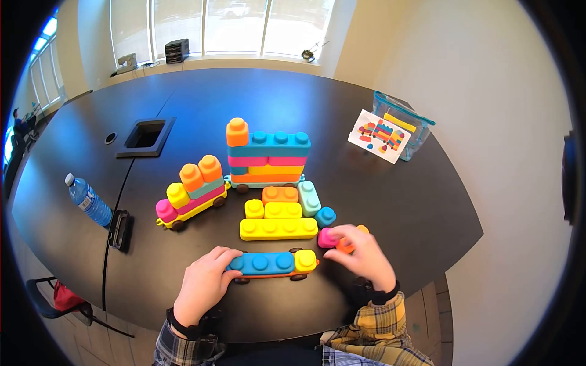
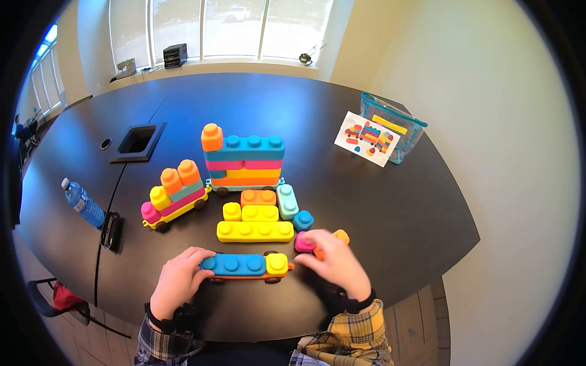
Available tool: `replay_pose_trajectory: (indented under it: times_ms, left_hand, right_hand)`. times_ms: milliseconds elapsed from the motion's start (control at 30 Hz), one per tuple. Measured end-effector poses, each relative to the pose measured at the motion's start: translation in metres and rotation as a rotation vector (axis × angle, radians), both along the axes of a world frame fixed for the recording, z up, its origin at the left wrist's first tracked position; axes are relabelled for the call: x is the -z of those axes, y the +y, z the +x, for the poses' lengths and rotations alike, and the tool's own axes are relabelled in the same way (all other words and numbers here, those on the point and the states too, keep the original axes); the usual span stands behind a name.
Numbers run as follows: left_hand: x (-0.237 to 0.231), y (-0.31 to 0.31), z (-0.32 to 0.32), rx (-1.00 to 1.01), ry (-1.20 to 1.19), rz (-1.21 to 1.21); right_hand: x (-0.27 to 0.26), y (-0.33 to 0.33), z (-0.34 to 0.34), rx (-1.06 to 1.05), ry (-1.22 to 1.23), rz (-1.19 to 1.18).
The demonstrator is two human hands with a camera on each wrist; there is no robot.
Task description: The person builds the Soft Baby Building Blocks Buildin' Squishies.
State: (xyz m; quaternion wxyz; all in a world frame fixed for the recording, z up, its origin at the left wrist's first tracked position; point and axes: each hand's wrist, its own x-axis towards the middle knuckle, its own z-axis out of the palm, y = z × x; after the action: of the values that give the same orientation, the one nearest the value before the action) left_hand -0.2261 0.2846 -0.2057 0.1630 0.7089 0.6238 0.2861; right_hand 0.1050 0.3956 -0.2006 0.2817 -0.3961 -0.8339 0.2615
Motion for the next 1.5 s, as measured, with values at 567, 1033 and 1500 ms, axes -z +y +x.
replay_pose_trajectory:
  times_ms: [567,1033,1500]
  left_hand:
    - [-0.002,-0.004,-0.005,0.035,0.013,0.079]
    - [-0.003,-0.002,-0.011,0.053,-0.292,0.134]
    - [0.000,0.000,-0.008,0.066,-0.233,0.043]
  right_hand:
    - [-0.010,0.012,0.057,0.331,-0.202,0.098]
    - [-0.014,-0.019,-0.101,-0.266,-0.023,0.055]
    - [0.003,-0.022,-0.112,-0.286,-0.071,0.100]
